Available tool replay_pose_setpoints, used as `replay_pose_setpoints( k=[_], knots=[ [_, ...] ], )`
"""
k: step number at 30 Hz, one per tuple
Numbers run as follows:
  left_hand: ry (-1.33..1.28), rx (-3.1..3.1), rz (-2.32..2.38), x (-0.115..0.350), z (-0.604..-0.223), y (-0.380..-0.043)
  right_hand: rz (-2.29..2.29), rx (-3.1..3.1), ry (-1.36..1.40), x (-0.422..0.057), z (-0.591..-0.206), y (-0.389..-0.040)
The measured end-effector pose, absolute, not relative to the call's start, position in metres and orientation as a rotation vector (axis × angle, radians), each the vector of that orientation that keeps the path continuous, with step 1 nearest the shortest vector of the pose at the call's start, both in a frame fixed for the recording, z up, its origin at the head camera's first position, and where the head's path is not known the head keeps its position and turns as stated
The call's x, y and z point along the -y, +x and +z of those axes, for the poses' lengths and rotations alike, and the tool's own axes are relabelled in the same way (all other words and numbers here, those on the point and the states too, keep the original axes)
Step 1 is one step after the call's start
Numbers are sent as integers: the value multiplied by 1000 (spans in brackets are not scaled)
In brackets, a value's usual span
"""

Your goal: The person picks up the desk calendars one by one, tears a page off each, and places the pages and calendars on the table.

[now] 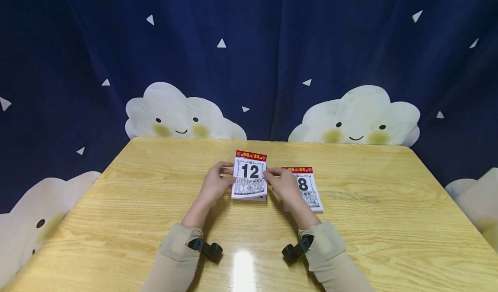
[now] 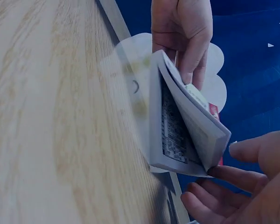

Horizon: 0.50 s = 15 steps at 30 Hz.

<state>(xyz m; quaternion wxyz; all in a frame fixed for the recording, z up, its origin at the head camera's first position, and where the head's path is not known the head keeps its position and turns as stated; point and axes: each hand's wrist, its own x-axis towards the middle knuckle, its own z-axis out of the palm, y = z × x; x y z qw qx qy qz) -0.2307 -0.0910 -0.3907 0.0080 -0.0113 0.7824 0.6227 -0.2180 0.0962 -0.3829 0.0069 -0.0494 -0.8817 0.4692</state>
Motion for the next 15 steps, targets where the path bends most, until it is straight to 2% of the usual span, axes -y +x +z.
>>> replay_pose_setpoints(
  k=[15],
  knots=[
    [29,-2157,2191,96,-381,-232,1989,2349,-213,-98,-379,-224]
  ],
)
